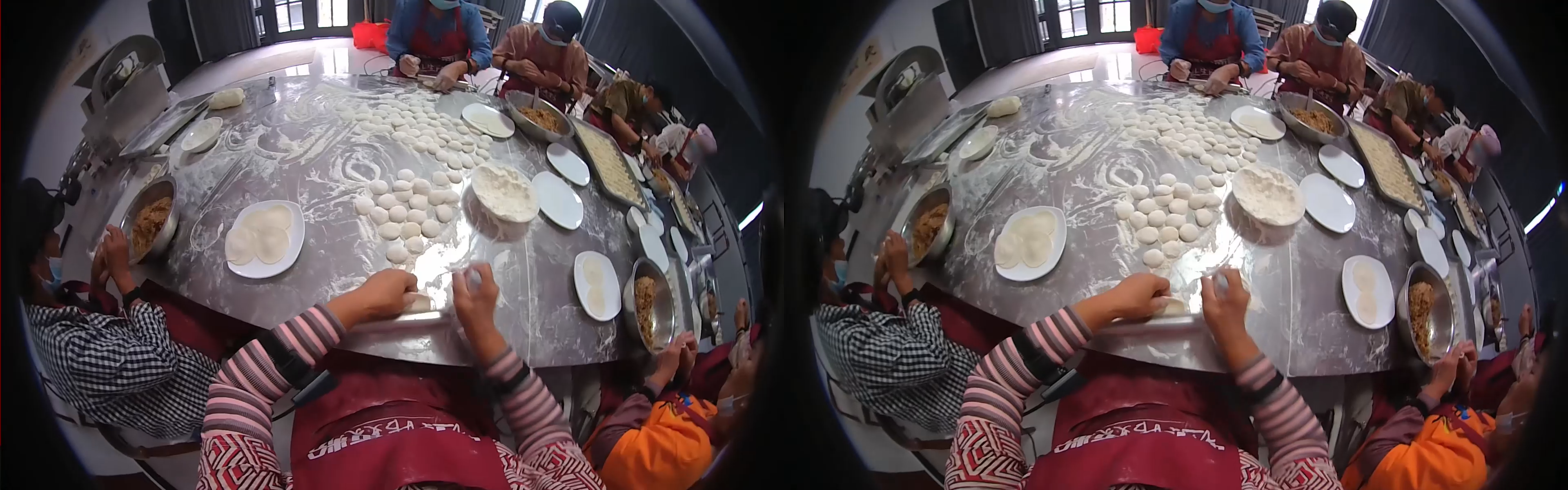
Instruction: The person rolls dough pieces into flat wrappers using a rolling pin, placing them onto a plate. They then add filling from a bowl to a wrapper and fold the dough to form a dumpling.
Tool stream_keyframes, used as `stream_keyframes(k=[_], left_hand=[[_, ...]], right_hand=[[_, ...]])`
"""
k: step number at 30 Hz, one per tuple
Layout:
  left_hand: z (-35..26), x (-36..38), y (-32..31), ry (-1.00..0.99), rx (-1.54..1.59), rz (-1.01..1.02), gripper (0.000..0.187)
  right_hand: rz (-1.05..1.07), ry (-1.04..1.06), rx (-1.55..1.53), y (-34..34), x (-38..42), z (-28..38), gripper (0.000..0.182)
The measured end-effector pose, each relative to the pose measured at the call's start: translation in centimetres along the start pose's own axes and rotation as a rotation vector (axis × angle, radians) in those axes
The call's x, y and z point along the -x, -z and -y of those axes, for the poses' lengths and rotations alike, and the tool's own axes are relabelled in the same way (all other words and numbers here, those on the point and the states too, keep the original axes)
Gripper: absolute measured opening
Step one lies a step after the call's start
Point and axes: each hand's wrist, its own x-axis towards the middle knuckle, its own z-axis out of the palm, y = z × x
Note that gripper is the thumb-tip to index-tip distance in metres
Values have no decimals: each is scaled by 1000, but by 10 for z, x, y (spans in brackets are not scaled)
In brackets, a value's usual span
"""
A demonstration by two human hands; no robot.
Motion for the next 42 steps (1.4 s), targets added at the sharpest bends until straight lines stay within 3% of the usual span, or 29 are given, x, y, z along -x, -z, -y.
stream_keyframes(k=[2,5,6,8,10,12,14,16,18,19,20,22,25,28,31,34,36,39,42], left_hand=[[5,6,1,6,24,-51,18],[5,13,-1,-28,87,53,17],[3,10,-3,-31,81,69,17],[-3,-2,-2,41,-8,-67,19],[-6,-6,2,-13,-31,-116,20],[-7,-4,4,69,-9,80,22],[9,3,-5,-9,-48,-11,19],[11,11,-4,39,167,-25,19],[9,15,-4,21,175,45,15],[3,15,-6,24,133,1,14],[-2,10,-5,21,88,-53,14],[-7,1,-4,69,-1,-70,15],[-5,-5,4,52,-120,68,15],[8,-6,0,35,-91,-3,15],[9,-1,2,65,149,-57,12],[0,11,-8,85,153,-90,13],[-8,11,-4,83,72,-115,15],[-14,1,3,177,-40,-128,23],[-10,-8,2,54,-18,-19,21]], right_hand=[[-2,-11,-20,23,25,18,22],[-22,-101,-50,14,21,13,20],[-8,-28,6,3,7,5,19],[18,-99,-55,-19,-22,6,19],[14,-103,-57,-18,-23,8,19],[24,-58,-19,-6,-13,10,18],[17,-83,-3,17,15,18,21],[25,-153,-90,24,27,20,23],[-13,107,140,22,25,19,23],[7,-145,4,10,17,9,23],[-27,-53,-10,-3,0,4,21],[56,-165,-20,-17,-22,9,20],[-4,-75,-14,-7,-8,7,20],[43,-183,-67,30,40,18,22],[20,-175,-104,43,63,29,22],[19,-215,-59,25,32,23,21],[-56,-16,-12,-1,-1,12,19],[-1,-100,19,-18,-18,10,18],[-7,-54,-16,-11,-15,11,18]])
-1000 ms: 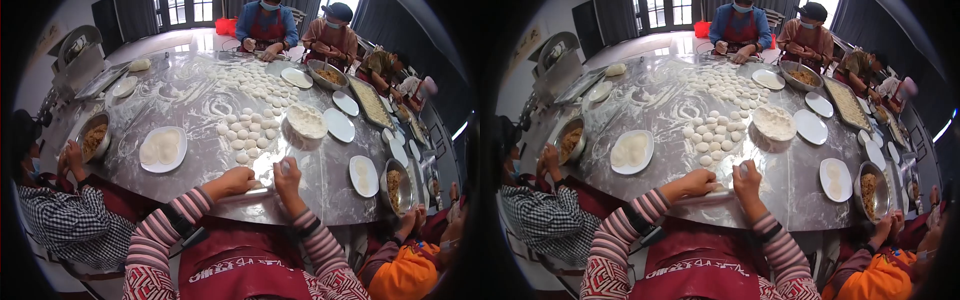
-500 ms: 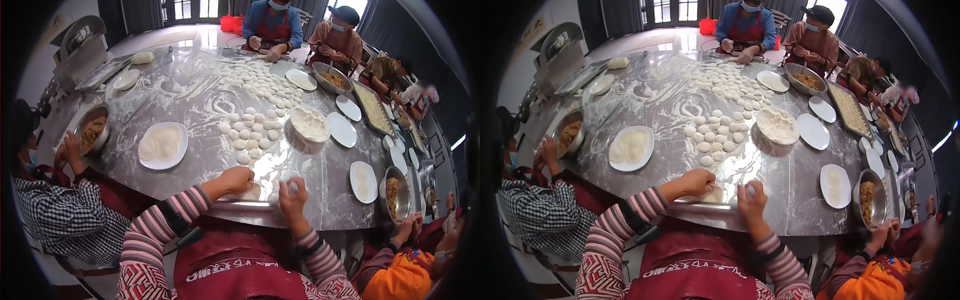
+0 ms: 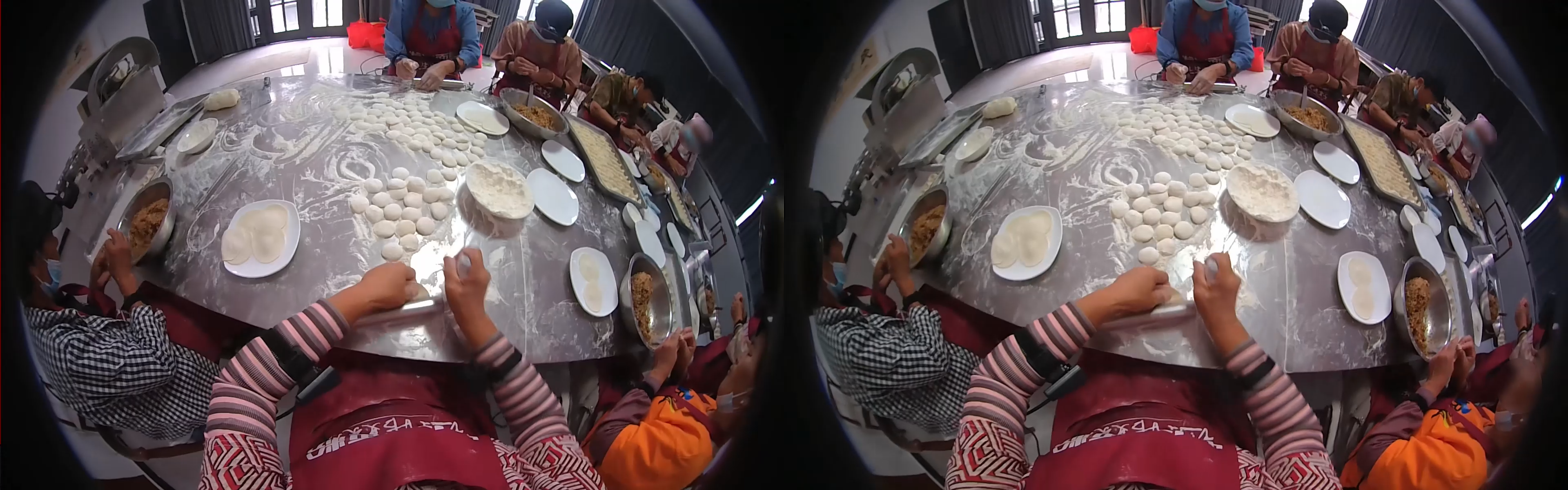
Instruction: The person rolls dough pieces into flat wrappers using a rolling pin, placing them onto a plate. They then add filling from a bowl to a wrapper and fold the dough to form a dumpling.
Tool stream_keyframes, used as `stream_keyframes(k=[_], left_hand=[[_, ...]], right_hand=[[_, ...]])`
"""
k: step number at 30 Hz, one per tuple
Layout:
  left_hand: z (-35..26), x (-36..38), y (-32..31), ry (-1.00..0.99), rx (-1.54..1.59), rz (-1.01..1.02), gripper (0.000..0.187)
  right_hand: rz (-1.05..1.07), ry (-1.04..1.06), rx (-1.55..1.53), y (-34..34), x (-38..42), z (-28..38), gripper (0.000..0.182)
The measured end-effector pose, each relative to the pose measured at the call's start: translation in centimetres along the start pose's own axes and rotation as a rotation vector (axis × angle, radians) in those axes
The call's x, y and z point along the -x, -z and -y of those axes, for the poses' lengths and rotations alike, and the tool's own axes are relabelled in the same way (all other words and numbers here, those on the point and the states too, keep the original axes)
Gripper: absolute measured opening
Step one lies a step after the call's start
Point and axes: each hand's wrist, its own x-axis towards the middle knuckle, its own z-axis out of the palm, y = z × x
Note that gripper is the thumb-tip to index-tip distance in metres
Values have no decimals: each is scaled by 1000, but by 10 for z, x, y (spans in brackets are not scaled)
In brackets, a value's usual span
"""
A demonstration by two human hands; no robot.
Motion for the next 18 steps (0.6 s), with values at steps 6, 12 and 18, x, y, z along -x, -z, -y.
stream_keyframes(k=[6,12,18], left_hand=[[20,9,-3,34,106,-23,17],[6,6,-3,17,65,-40,18],[6,12,-11,-23,-63,-29,25]], right_hand=[[-4,-148,-66,43,68,8,22],[65,-124,-43,-22,-18,-6,18],[6,11,32,17,25,-12,17]])
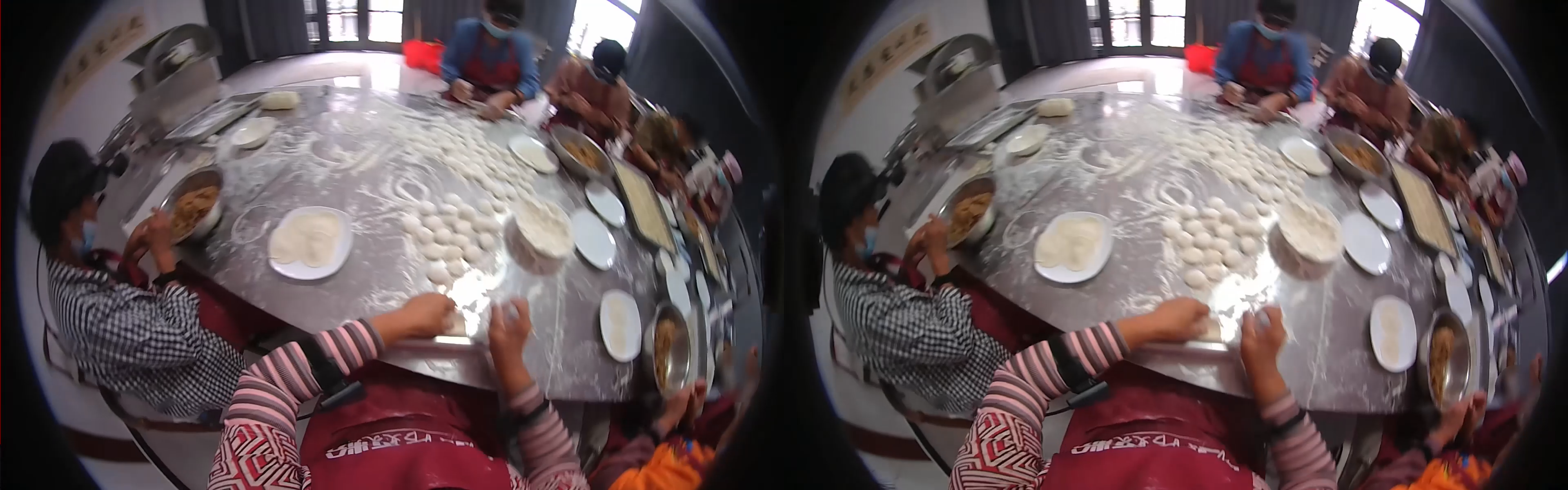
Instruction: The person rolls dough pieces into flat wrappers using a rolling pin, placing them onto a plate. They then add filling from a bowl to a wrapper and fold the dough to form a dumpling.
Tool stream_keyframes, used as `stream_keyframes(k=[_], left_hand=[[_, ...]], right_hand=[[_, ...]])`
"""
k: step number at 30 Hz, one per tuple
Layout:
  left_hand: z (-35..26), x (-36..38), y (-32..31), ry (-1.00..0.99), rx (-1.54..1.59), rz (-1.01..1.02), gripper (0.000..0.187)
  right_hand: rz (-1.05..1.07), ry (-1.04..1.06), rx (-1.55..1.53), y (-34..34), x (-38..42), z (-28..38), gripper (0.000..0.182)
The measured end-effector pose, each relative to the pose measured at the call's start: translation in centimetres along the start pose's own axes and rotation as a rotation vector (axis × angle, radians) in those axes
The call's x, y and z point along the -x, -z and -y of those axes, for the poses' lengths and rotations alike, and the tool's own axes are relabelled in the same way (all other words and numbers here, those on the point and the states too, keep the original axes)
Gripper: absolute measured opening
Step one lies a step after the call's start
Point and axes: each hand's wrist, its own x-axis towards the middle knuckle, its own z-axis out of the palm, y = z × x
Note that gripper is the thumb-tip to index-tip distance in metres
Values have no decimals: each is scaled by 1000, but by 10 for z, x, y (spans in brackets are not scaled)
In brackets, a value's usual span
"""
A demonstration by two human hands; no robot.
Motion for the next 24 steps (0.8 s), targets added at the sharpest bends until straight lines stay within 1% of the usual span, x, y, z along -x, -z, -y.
stream_keyframes(k=[1,2,3,4,6,7,8,9,10,11,12,13,14,16,17,18,19,20,22,23,24], left_hand=[[-4,9,5,-12,85,-3,26],[-3,13,10,4,157,44,26],[2,19,19,2,214,22,27],[9,26,30,-3,267,7,27],[30,46,65,36,308,-137,29],[53,52,86,53,344,-216,31],[74,58,108,132,417,-274,31],[92,69,133,139,179,-426,27],[138,66,142,207,102,-506,28],[134,75,153,371,-110,-707,31],[136,79,159,436,-139,-791,30],[136,73,158,456,-126,-776,26],[135,64,152,476,-109,-758,23],[123,40,126,251,1,-576,19],[112,25,110,250,10,-478,20],[100,8,95,285,-34,-396,21],[84,-6,82,284,-35,-375,22],[71,-19,69,264,-21,-361,22],[50,-40,47,311,-46,-373,21],[42,-46,37,301,-39,-366,21],[35,-50,27,272,-94,-436,21]], right_hand=[[29,-204,-141,9,19,-5,17],[55,-273,-153,21,29,6,17],[26,-173,-131,25,39,3,16],[38,-163,-148,26,42,7,16],[46,-231,-224,32,44,21,16],[59,-278,-252,32,43,25,16],[57,-280,-259,32,40,29,16],[53,-281,-282,30,35,32,15],[48,-283,-303,30,33,34,15],[40,-288,-308,28,34,28,15],[25,-196,-253,25,34,21,15],[10,-108,-195,24,35,17,16],[2,-117,-190,25,37,16,16],[21,-177,-242,28,34,26,19],[11,-183,-223,27,36,23,19],[20,-143,-190,26,39,17,19],[27,-103,-155,28,40,14,20],[17,-107,-129,31,41,16,20],[45,-174,-193,31,42,21,20],[48,-176,-195,31,45,18,21],[42,-178,-186,32,45,21,21]])
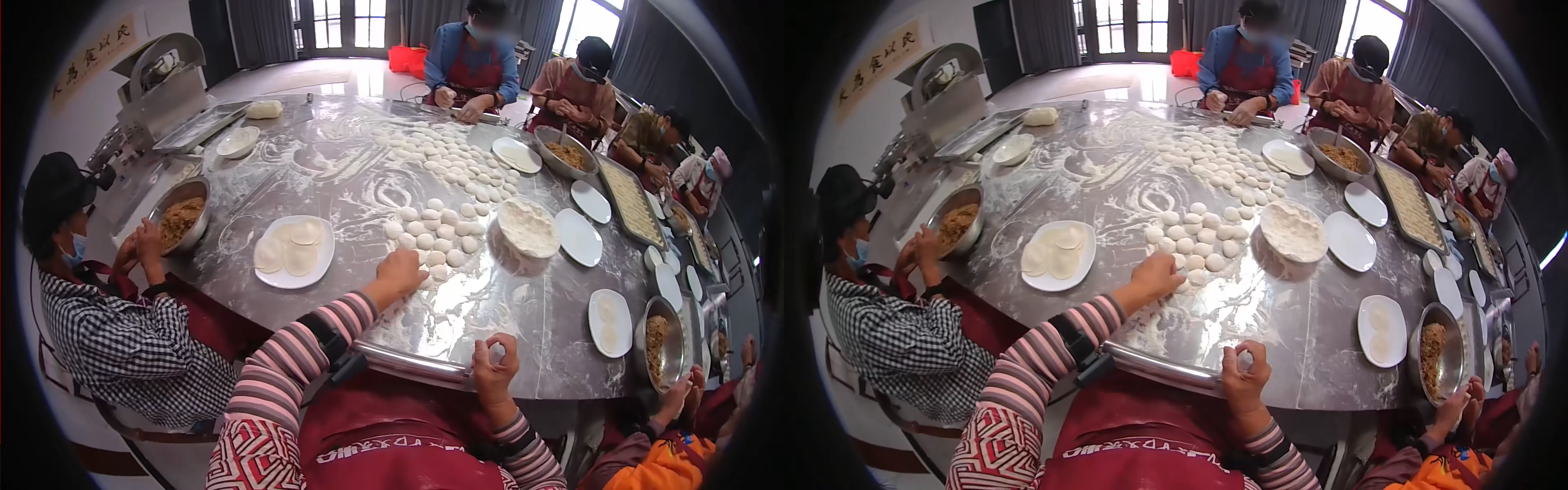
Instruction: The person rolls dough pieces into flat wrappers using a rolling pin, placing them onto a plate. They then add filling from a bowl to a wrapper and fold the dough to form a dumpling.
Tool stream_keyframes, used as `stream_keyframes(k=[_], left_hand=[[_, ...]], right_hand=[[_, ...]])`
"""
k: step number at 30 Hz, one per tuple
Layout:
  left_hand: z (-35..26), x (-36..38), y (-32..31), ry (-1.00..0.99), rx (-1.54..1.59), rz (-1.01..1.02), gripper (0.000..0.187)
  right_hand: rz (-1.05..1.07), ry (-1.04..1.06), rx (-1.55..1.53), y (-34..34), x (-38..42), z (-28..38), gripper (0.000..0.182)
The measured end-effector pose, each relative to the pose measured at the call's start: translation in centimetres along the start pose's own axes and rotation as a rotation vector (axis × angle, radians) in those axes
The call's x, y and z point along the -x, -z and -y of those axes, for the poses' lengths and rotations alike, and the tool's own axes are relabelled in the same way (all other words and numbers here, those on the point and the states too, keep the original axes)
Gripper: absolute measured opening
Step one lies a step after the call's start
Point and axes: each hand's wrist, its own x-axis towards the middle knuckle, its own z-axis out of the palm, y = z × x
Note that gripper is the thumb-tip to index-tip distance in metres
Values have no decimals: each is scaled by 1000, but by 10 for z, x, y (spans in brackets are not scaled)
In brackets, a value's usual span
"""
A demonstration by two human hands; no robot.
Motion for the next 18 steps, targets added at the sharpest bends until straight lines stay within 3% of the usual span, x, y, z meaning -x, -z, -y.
stream_keyframes(k=[2,6,8,10,12,14,15,18], left_hand=[[-6,6,-12,-41,-32,-62,21],[-18,39,-1,-136,84,175,19],[-16,50,-2,-134,162,203,17],[-14,49,-5,-168,148,220,18],[-14,45,-6,-200,144,252,18],[-16,37,3,-107,135,500,20],[-19,42,10,-132,112,500,20],[-13,56,7,-141,235,394,20]], right_hand=[[1,10,-14,0,-1,9,20],[16,46,26,-5,-25,12,20],[10,297,92,-17,-55,30,20],[4,349,104,-34,-77,21,19],[-26,291,112,-52,-91,-3,18],[-12,200,116,-45,-78,-9,18],[7,134,100,-44,-76,-10,18],[-64,278,112,-22,-48,-2,17]])
